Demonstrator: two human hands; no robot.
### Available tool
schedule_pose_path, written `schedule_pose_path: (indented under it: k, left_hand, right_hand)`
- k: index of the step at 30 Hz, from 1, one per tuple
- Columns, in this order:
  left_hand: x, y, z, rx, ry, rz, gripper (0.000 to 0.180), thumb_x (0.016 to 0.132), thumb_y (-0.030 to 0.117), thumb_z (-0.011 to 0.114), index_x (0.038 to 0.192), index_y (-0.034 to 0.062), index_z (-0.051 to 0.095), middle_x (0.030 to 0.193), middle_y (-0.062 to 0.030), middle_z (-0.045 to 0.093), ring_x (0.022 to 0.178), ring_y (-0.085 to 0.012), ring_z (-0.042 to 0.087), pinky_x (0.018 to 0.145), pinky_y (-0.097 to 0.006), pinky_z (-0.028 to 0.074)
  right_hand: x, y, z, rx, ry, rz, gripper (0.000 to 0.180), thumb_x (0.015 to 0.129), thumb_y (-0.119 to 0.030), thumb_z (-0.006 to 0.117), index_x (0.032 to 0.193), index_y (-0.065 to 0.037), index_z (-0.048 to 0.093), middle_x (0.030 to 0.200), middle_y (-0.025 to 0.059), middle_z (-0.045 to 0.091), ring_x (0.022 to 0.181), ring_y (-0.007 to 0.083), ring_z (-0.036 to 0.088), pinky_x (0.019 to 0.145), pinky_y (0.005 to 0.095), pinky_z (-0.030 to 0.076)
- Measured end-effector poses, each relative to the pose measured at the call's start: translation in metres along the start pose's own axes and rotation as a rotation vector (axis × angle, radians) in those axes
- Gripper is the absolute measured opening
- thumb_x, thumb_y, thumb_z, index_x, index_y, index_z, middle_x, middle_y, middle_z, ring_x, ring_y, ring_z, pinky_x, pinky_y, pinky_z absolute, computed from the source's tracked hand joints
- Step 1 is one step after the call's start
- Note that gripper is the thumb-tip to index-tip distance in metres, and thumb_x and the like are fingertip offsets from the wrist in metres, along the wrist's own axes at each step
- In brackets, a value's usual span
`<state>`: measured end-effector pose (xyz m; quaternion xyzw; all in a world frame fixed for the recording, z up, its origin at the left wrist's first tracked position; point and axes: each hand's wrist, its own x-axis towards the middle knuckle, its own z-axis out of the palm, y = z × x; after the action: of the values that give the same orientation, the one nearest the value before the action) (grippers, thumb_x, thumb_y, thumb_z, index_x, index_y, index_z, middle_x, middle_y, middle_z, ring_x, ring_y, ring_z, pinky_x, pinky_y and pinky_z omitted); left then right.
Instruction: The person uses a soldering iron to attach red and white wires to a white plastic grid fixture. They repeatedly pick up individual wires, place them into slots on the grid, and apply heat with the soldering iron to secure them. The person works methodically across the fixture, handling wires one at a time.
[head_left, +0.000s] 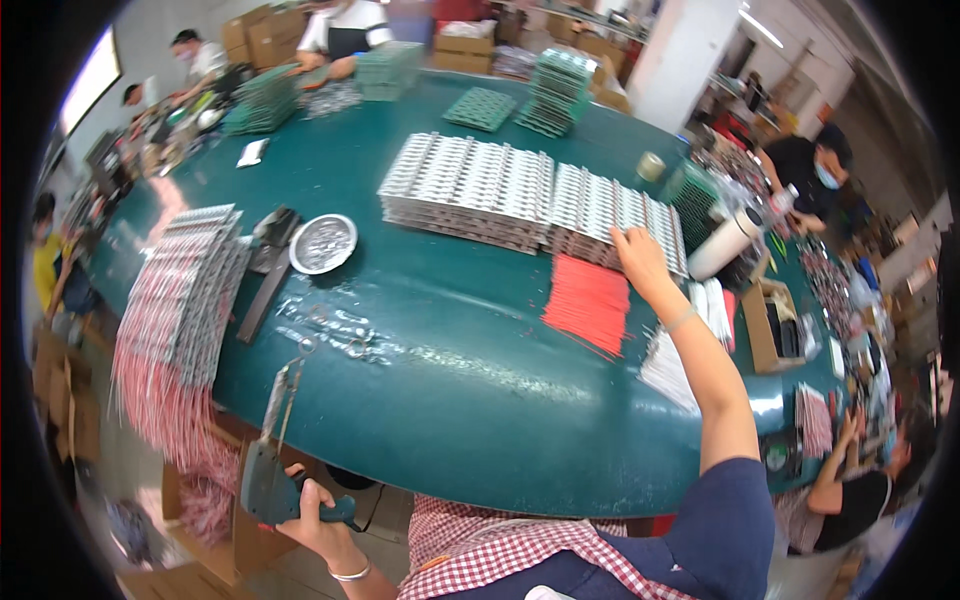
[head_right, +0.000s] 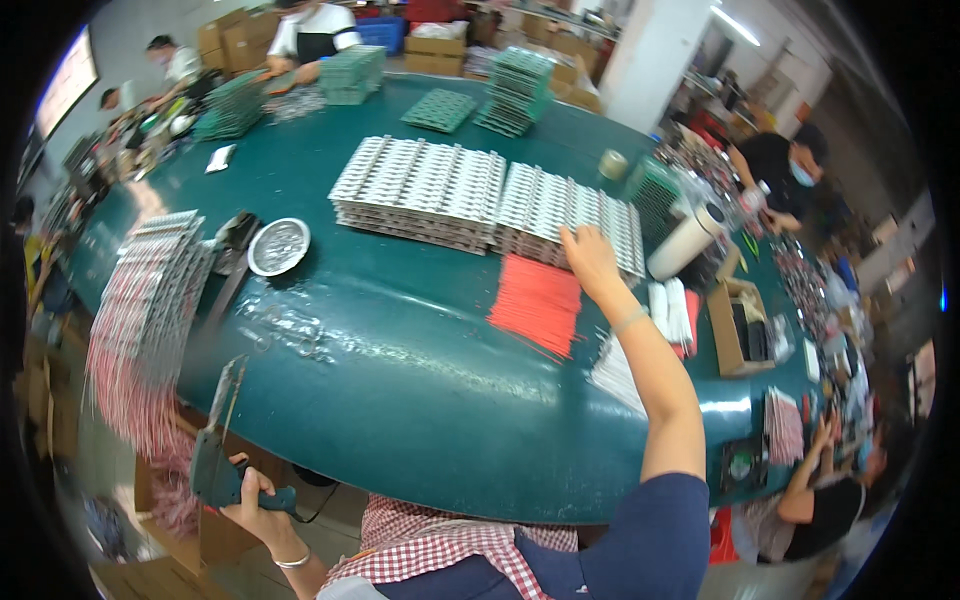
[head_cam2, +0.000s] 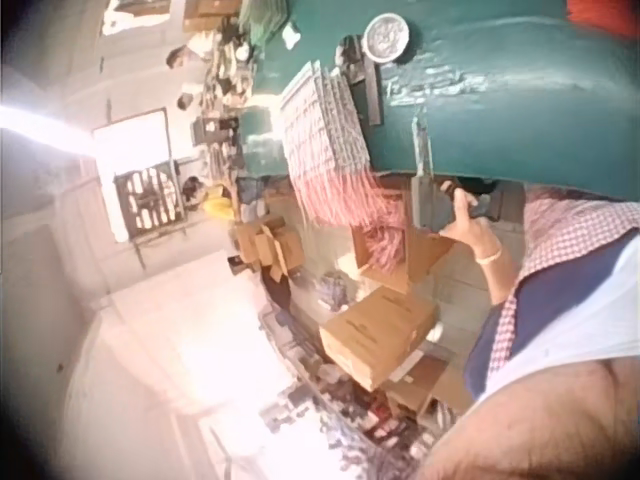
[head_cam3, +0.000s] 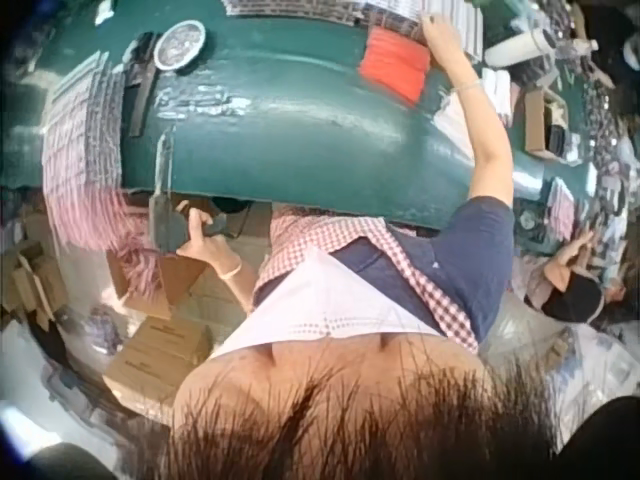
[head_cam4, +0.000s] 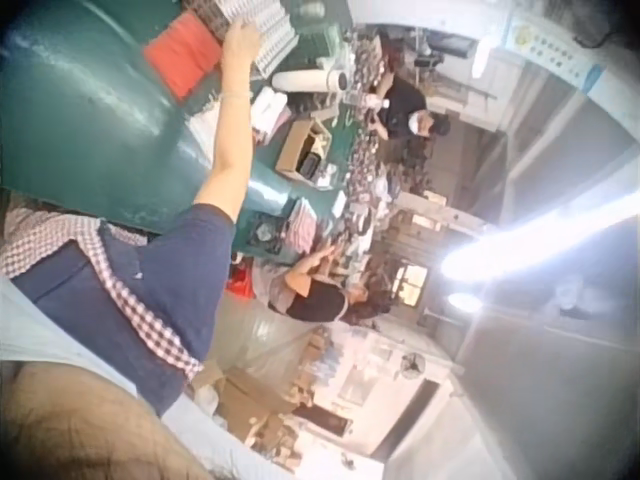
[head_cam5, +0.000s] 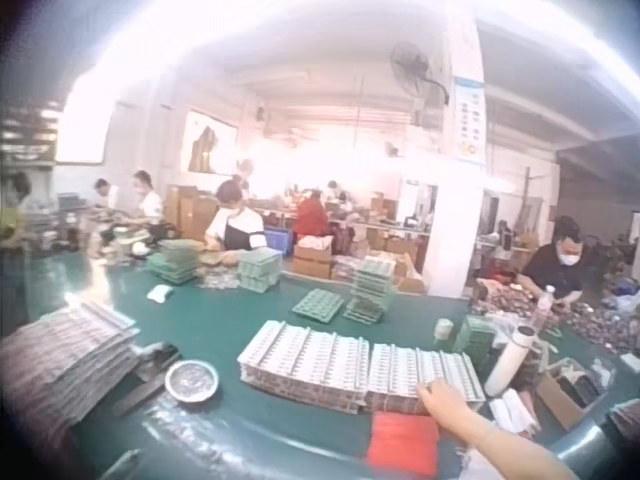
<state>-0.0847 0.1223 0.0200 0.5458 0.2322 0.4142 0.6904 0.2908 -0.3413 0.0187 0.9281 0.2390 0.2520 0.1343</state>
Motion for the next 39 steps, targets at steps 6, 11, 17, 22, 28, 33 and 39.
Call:
schedule_pose_path:
  k: [6,11,17,22,28,33,39]
  left_hand:
    - [-0.021,0.011,0.007,-0.078,0.107,-0.003,0.048,0.076,-0.006,0.067,0.122,-0.0043,0.053,0.1,-0.017,0.064,0.054,-0.0131,0.053,0.044,-0.025,0.043]
    - [-0.038,0.025,0.002,-0.109,0.173,0.008,0.048,0.075,-0.008,0.069,0.121,-0.0041,0.054,0.1,-0.0167,0.065,0.057,-0.0149,0.057,0.045,-0.026,0.045]
    - [-0.051,0.022,0.002,-0.158,0.106,-0.05,0.034,0.076,-0.009,0.068,0.109,-0.0067,0.059,0.095,-0.015,0.066,0.058,-0.0158,0.059,0.046,-0.027,0.046]
    - [-0.053,0.019,0.015,-0.251,-0.001,-0.147,0.034,0.076,-0.01,0.067,0.109,-0.007,0.059,0.095,-0.0146,0.065,0.056,-0.0158,0.058,0.046,-0.027,0.045]
    - [-0.055,0.01,0.019,-0.276,-0.072,-0.221,0.035,0.078,-0.007,0.066,0.112,-0.0066,0.058,0.099,-0.0161,0.065,0.058,-0.0162,0.058,0.047,-0.028,0.046]
    - [-0.061,-0.027,0.027,-0.271,-0.066,-0.396,0.032,0.082,-0.004,0.064,0.113,-0.0057,0.059,0.103,-0.0161,0.064,0.069,-0.019,0.063,0.057,-0.029,0.052]
    - [-0.064,-0.036,0.032,-0.221,-0.151,-0.442,0.043,0.086,-0.004,0.061,0.128,-0.0036,0.051,0.117,-0.0166,0.059,0.112,-0.0245,0.059,0.093,-0.043,0.058]
  right_hand:
    - [0.005,0.03,-0.012,-0.051,0.187,-0.061,0.022,0.082,-0.007,0.057,0.103,-0.01,0.057,0.085,0.0096,0.052,0.084,0.0278,0.056,0.065,0.0391,0.048]
    - [0.008,0.014,-0.082,-0.082,0.345,-0.152,0.026,0.083,-0.007,0.056,0.109,-0.009,0.059,0.085,0.0079,0.05,0.08,0.0251,0.054,0.067,0.0382,0.044]
    - [-0.054,-0.089,-0.212,0.226,0.328,-0.265,0.034,0.077,0.001,0.06,0.111,-0.003,0.064,0.084,0.0115,0.052,0.076,0.0289,0.053,0.064,0.0405,0.043]
    - [-0.113,-0.168,-0.253,0.396,0.189,-0.35,0.03,0.075,-0.007,0.062,0.104,-0.006,0.068,0.081,0.0075,0.051,0.068,0.0219,0.052,0.054,0.0346,0.04]
    - [-0.165,-0.249,-0.237,0.598,0.027,-0.171,0.041,0.075,-0.006,0.061,0.115,-0.006,0.066,0.083,0.0071,0.052,0.073,0.0238,0.054,0.058,0.0352,0.043]
    - [-0.166,-0.296,-0.201,0.87,-0.158,-0.068,0.06,0.079,-0.018,0.073,0.135,-0.011,0.054,0.107,0.0127,0.054,0.098,0.0295,0.054,0.083,0.0411,0.046]
    - [-0.181,-0.266,-0.18,0.839,-0.275,-0.012,0.067,0.084,-0.035,0.071,0.144,-0.017,0.047,0.15,0.0182,0.039,0.141,0.039,0.032,0.112,0.0573,0.027]
